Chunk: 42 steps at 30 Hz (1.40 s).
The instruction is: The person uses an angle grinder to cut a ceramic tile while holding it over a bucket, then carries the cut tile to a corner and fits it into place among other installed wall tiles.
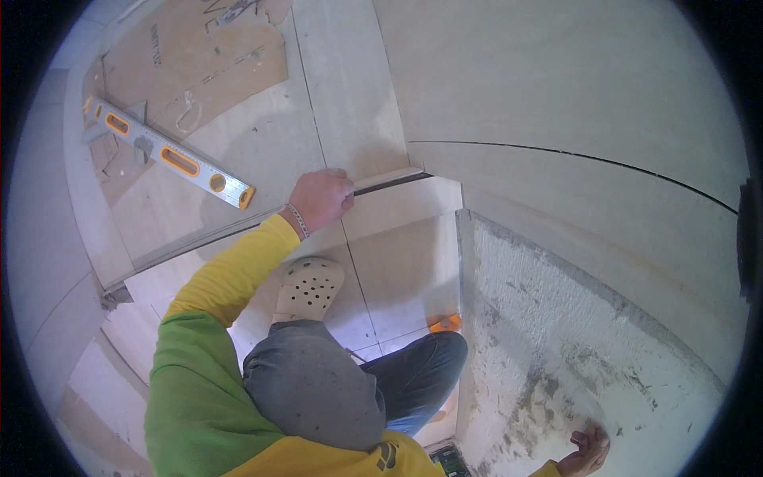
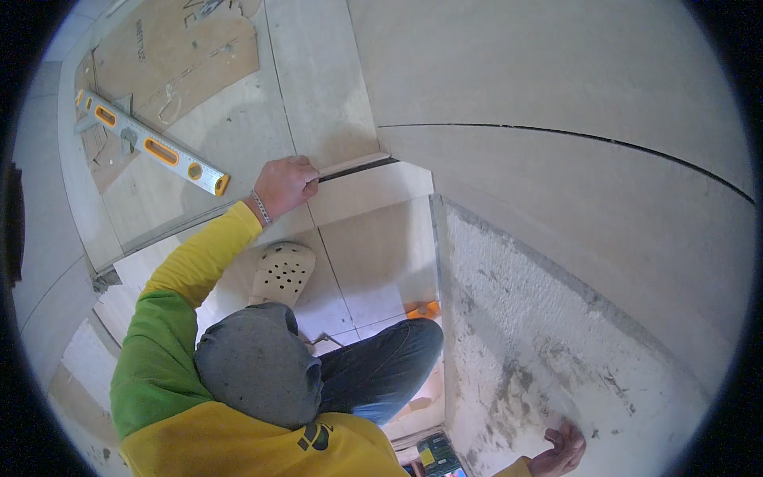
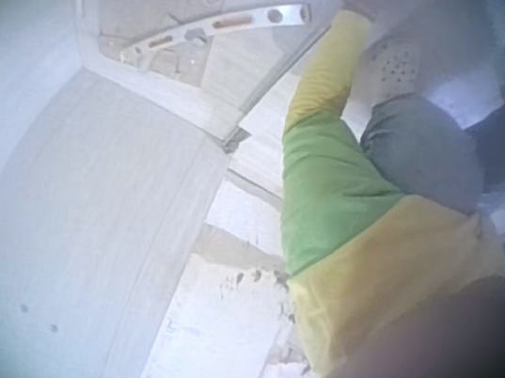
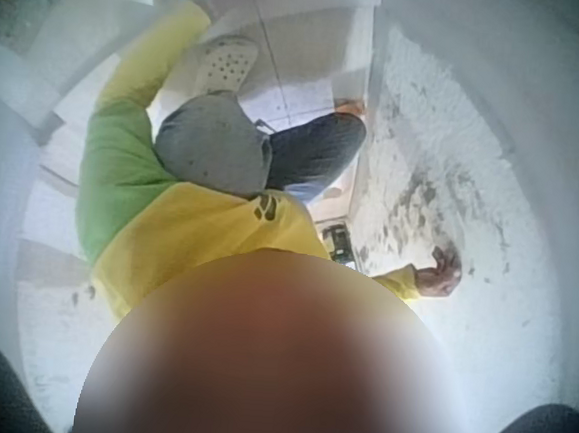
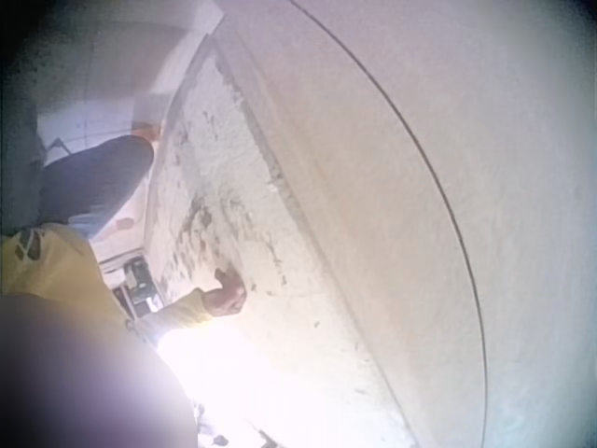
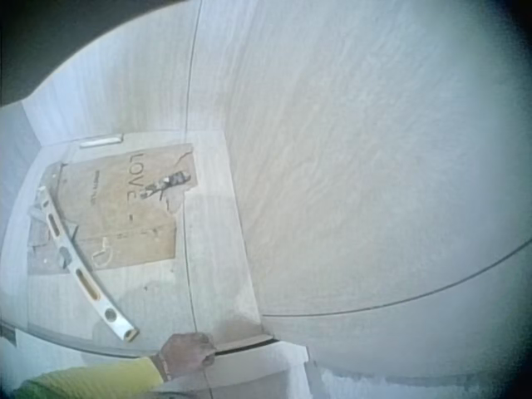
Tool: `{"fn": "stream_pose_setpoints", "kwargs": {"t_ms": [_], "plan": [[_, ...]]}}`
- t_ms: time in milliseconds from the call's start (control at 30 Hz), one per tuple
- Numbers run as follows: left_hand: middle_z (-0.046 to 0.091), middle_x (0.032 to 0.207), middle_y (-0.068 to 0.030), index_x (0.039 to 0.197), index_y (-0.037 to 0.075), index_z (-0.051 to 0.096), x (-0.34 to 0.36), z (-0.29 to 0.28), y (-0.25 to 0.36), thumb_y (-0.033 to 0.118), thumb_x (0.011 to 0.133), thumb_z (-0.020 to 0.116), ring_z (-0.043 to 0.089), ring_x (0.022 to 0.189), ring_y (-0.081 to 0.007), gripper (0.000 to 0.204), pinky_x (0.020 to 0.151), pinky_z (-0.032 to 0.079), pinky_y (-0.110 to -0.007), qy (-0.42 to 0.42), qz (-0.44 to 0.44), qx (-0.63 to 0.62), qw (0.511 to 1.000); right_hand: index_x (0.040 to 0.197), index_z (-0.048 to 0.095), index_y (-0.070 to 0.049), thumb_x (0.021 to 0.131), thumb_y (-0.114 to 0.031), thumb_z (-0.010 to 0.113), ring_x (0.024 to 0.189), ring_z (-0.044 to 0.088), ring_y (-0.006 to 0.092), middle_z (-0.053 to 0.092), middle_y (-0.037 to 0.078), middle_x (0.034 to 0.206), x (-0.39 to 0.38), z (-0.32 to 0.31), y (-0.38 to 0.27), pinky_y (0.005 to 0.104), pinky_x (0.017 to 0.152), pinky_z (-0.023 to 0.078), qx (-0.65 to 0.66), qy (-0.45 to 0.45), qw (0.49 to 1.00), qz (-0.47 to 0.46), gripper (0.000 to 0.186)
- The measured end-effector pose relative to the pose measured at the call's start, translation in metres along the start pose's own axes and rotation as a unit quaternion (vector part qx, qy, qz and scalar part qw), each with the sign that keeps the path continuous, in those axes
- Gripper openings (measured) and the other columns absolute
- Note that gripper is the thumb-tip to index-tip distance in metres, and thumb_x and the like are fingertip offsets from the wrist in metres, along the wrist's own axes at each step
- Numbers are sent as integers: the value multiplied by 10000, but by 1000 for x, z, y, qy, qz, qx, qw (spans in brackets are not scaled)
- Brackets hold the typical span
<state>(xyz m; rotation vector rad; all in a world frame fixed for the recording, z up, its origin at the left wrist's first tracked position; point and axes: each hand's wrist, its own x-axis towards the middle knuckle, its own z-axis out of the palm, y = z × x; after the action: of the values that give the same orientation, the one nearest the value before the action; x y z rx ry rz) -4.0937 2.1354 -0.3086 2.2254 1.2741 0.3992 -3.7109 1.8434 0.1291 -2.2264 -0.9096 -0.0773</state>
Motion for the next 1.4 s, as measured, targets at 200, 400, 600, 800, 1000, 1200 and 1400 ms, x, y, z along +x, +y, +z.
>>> {"fn": "stream_pose_setpoints", "kwargs": {"t_ms": [200, 400, 600, 800, 1000, 1200, 1400], "plan": [[592, 743, -55, 691, 86, 621, -3, 2, 0, 170, 774, 635, 653, 771, -237, 119, 606, 540, -404, 9, 12, 8, 1000, 996, 618, 149, 927, -344, 622, 604, 676, 334, 687, 311, 882, 1, -3, 3, 341, 499, 595, 19, 9, 1000, 5, 498], [589, 740, -55, 682, 87, 609, -5, 2, 1, 167, 784, 618, 649, 772, -233, 130, 601, 537, -394, 18, 24, 7, 1000, 991, 612, 144, 927, -304, 608, 607, 682, 347, 685, 316, 880, 2, -6, 8, 355, 505, 605, 34, -3, 999, -6, 453], [590, 737, -54, 686, 85, 604, -3, 2, 4, 161, 777, 616, 646, 761, -232, 120, 599, 531, -389, 16, 29, 0, 999, 987, 619, 142, 918, -293, 609, 599, 681, 346, 682, 321, 891, 2, -10, 11, 358, 499, 606, 36, 1, 999, 3, 440], [593, 736, -55, 674, 90, 603, -2, 2, 6, 154, 766, 621, 645, 749, -234, 114, 614, 532, -392, 20, 30, 10, 999, 1002, 625, 151, 932, -349, 580, 577, 672, 344, 681, 310, 889, 3, -10, 16, 344, 485, 601, 11, -2, 1000, -25, 507], [598, 743, -59, 680, 89, 608, -2, 2, 6, 154, 775, 618, 652, 781, -238, 116, 621, 540, -393, 15, 17, 7, 1000, 976, 634, 154, 948, -384, 562, 559, 666, 338, 682, 302, 862, 2, -8, 14, 340, 482, 602, -7, 8, 1000, -26, 543], [595, 740, -62, 691, 87, 619, -2, 3, 5, 162, 773, 619, 652, 792, -243, 111, 624, 539, -402, 8, 13, 13, 1000, 983, 638, 156, 951, -380, 562, 561, 666, 328, 682, 303, 845, 1, -7, 11, 333, 480, 594, -15, -6, 999, -34, 542], [585, 738, -62, 669, 100, 614, -3, 4, 6, 152, 734, 622, 638, 774, -248, 83, 610, 522, -408, 8, -3, -17, 1000, 972, 631, 173, 954, -363, 556, 565, 663, 343, 676, 308, 870, 0, -2, 10, 334, 467, 587, -7, 2, 999, -45, 541]]}}
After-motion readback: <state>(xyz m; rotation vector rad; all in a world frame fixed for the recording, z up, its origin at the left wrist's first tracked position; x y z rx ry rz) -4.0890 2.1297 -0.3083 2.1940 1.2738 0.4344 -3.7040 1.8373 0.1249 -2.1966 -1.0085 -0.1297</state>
